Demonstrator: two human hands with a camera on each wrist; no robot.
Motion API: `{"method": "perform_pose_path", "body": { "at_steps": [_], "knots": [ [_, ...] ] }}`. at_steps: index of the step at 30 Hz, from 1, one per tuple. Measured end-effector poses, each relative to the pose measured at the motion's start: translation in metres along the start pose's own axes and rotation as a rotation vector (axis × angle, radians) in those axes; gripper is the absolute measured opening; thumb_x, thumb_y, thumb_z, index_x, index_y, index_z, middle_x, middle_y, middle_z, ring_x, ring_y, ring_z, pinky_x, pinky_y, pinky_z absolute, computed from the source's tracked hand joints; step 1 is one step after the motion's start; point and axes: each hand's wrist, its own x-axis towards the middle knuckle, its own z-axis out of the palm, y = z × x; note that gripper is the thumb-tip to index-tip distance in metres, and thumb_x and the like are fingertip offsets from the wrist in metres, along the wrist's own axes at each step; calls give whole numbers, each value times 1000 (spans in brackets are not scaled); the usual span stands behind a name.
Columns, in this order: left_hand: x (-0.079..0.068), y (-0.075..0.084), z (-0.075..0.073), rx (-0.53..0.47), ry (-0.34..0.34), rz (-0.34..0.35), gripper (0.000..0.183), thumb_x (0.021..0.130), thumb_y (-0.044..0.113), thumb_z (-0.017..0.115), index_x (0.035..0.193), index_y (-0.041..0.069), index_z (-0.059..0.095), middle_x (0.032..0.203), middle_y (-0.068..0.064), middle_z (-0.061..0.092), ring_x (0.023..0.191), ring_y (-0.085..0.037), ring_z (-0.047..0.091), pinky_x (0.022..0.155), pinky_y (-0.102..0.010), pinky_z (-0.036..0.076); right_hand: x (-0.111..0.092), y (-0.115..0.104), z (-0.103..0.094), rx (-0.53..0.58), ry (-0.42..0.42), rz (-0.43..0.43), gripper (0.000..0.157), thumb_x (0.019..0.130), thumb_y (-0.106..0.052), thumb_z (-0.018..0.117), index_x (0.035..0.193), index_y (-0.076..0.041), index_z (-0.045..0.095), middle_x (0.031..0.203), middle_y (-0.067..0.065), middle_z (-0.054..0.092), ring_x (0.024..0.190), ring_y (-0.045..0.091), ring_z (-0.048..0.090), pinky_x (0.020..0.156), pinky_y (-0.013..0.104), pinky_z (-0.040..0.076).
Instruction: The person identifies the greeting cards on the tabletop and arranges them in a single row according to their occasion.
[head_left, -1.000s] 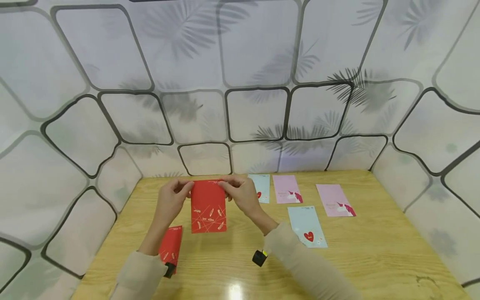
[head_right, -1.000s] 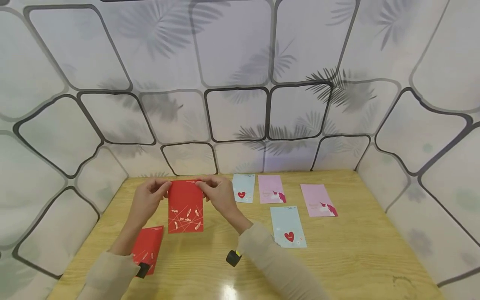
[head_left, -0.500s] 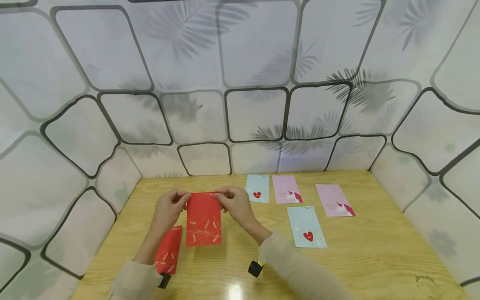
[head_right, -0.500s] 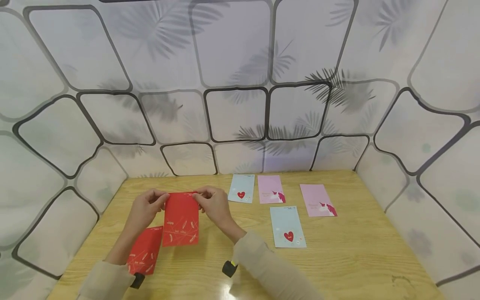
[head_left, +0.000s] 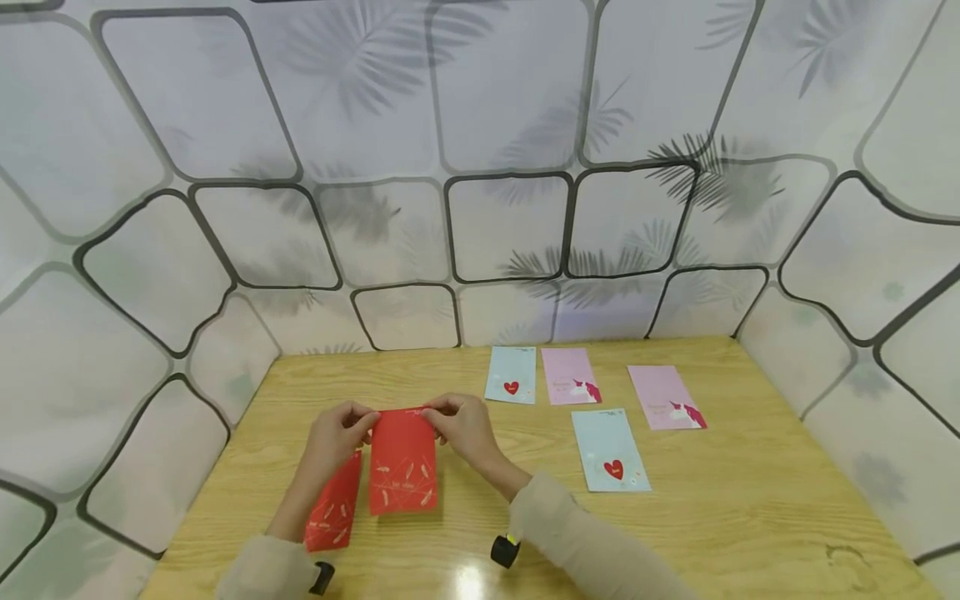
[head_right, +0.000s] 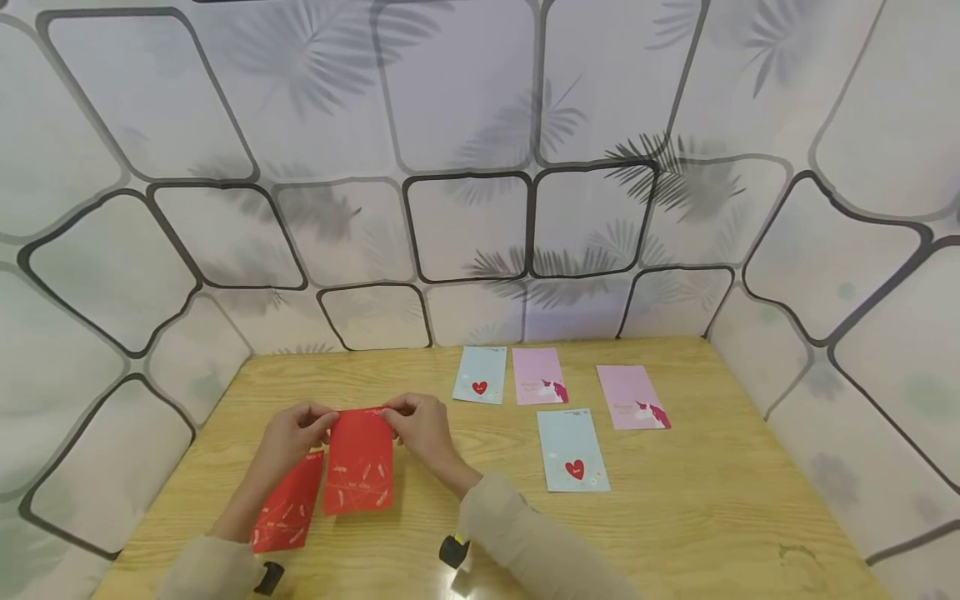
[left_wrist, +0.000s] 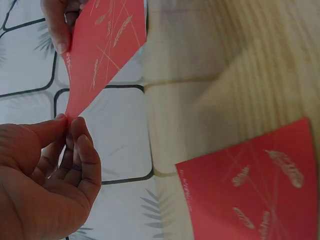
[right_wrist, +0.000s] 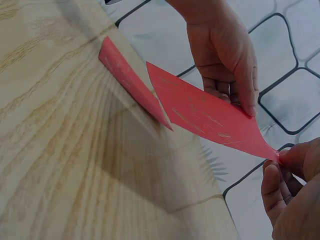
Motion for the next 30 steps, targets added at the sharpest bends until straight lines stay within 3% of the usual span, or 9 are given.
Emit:
{"method": "perform_pose_path", "body": {
  "at_steps": [4, 11, 18, 23, 30],
  "knots": [
    [-2, -10, 4, -2, -13, -11, 15, 100, 11, 70, 100, -4, 73, 77, -7, 70, 70, -26, 67, 59, -28, 53, -2, 7, 5, -35, -9, 22, 10, 93, -8, 77, 98, 0, 79, 76, 4, 72, 56, 23, 64, 53, 37, 58],
    [-5, -26, 9, 16, -14, -44, 14, 98, 8, 71, 96, -5, 73, 78, -7, 71, 67, -24, 69, 62, -33, 57, -4, 22, 13, -157, -12, 45, 7, 90, -8, 80, 92, -2, 80, 76, 1, 73, 54, 9, 60, 49, 17, 46],
    [-5, -36, 12, 80, -21, -52, 15, 98, 10, 72, 95, -4, 74, 78, -4, 70, 67, -16, 64, 62, -30, 54, -6, 32, 17, -142, -69, 60, 6, 93, -6, 77, 93, 0, 79, 70, 1, 70, 51, 13, 58, 46, 19, 46],
    [-5, -41, 13, 164, -32, -63, 13, 96, 12, 74, 93, 0, 76, 77, -2, 68, 68, -15, 55, 61, -28, 45, -8, 39, 18, -230, -97, 39, 4, 92, -7, 78, 89, -4, 78, 76, -3, 71, 60, 4, 57, 55, 20, 48],
    [-3, -51, 16, 221, -62, -80, 12, 96, 13, 74, 92, 2, 77, 78, -1, 68, 67, -16, 54, 60, -29, 45, -6, 46, 21, -384, -122, 5, 5, 91, -9, 79, 87, -8, 79, 78, -6, 71, 68, 1, 56, 63, 21, 49]
  ]
}}
